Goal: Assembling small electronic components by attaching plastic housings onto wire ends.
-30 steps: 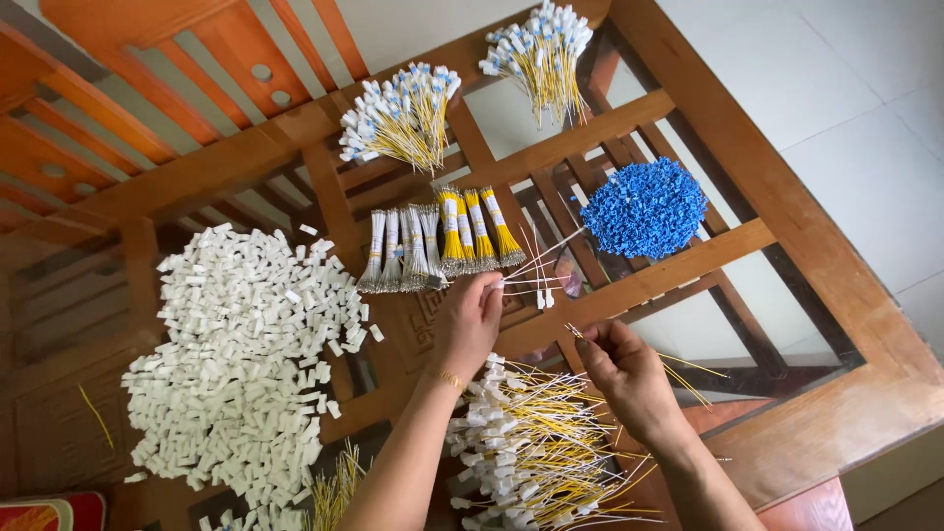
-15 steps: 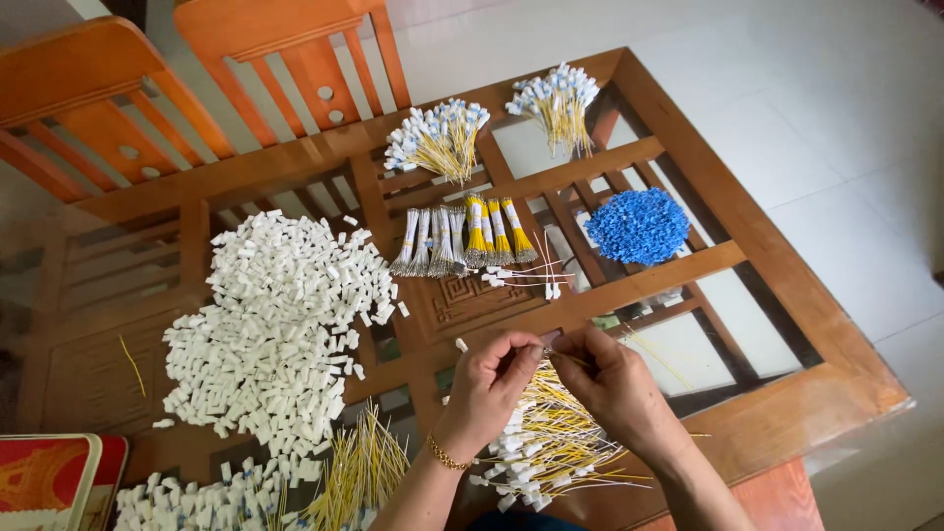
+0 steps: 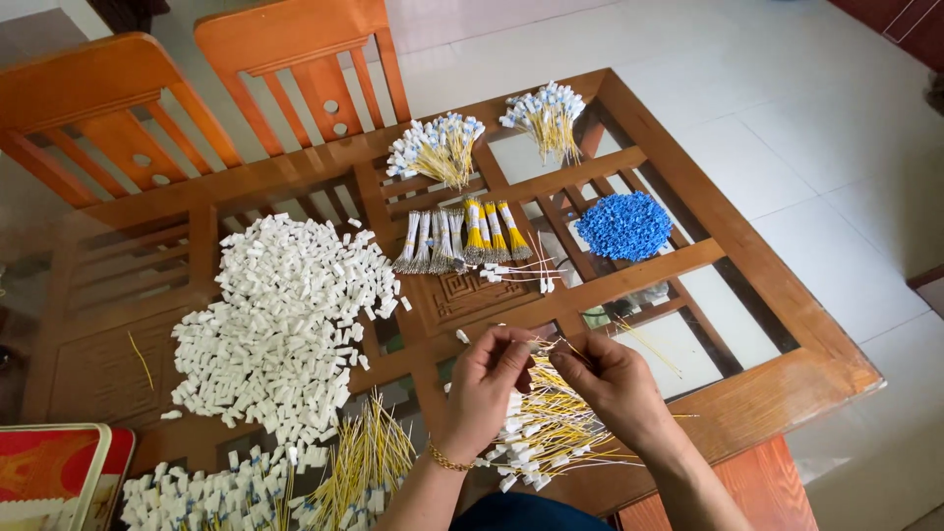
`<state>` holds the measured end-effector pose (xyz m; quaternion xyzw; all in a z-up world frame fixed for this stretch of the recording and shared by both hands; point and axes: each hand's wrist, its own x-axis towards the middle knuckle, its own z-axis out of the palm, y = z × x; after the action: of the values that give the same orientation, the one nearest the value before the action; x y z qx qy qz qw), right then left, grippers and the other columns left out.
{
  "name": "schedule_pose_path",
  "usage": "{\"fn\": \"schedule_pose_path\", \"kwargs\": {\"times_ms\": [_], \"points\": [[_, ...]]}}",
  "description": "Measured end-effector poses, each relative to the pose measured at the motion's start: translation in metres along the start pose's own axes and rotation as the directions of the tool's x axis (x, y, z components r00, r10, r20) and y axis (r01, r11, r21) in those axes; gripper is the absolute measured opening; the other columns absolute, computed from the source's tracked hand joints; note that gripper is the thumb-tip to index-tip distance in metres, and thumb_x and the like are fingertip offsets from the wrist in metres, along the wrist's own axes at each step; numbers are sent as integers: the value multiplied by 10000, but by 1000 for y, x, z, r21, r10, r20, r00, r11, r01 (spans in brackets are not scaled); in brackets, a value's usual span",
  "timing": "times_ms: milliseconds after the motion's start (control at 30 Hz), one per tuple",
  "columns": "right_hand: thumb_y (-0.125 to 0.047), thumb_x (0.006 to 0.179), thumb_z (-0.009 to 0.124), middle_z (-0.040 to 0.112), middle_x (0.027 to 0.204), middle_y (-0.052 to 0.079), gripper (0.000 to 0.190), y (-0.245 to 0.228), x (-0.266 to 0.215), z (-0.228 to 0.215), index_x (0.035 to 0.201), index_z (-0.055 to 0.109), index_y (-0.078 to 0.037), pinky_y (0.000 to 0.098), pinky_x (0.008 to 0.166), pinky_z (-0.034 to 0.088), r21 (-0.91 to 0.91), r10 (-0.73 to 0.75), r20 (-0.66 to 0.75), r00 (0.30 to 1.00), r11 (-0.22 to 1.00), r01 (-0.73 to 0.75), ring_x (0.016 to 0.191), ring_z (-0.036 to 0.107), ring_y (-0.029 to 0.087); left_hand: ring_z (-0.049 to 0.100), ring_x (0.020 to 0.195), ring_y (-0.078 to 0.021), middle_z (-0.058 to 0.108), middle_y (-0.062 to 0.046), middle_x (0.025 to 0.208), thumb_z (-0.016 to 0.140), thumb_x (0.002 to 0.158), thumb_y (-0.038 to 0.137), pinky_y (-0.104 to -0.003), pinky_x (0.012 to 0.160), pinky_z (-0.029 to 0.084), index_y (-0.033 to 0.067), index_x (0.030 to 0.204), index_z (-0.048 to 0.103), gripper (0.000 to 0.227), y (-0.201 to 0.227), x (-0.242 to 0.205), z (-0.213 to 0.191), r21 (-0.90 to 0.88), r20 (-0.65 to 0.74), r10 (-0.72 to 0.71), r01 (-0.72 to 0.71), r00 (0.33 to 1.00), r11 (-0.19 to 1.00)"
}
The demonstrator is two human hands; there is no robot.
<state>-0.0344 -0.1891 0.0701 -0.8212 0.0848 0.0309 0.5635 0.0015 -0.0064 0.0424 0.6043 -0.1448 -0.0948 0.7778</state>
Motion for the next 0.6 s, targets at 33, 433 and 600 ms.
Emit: {"fn": "schedule_pose_path", "kwargs": {"times_ms": [33, 433, 600], "points": [[-144, 892, 751, 692, 634, 56, 151, -4, -3, -1, 979, 806, -34, 251, 436, 433, -1, -4, -3, 1000, 1000, 4, 495, 551, 114, 565, 638, -117, 612, -21, 748, 613, 1005, 172, -261, 578, 542, 60, 1054, 692, 146, 1, 0, -1, -1, 3, 4, -4, 1000, 1000], [-154, 820, 788, 751, 719, 28, 107, -40, -13, -8, 844, 799, -50, 238, 426, 501, -319, -181, -113, 977, 938, 137, 513, 640, 104, 702, 755, -213, 749, -126, 1053, 715, 924, 223, -344, 611, 593, 56, 999, 647, 195, -3, 2, -5, -591, 69, -292, 275, 954, 758], [-187, 825, 784, 752, 716, 18, 127, -43, -11, -10, 840, 781, -61, 244, 445, 532, -380, -218, -94, 971, 910, 167, 528, 667, 106, 671, 683, -186, 683, -75, 767, 749, 904, 214, -349, 623, 584, 30, 978, 691, 207, -1, 3, -6, -588, 72, -304, 286, 950, 756]]}}
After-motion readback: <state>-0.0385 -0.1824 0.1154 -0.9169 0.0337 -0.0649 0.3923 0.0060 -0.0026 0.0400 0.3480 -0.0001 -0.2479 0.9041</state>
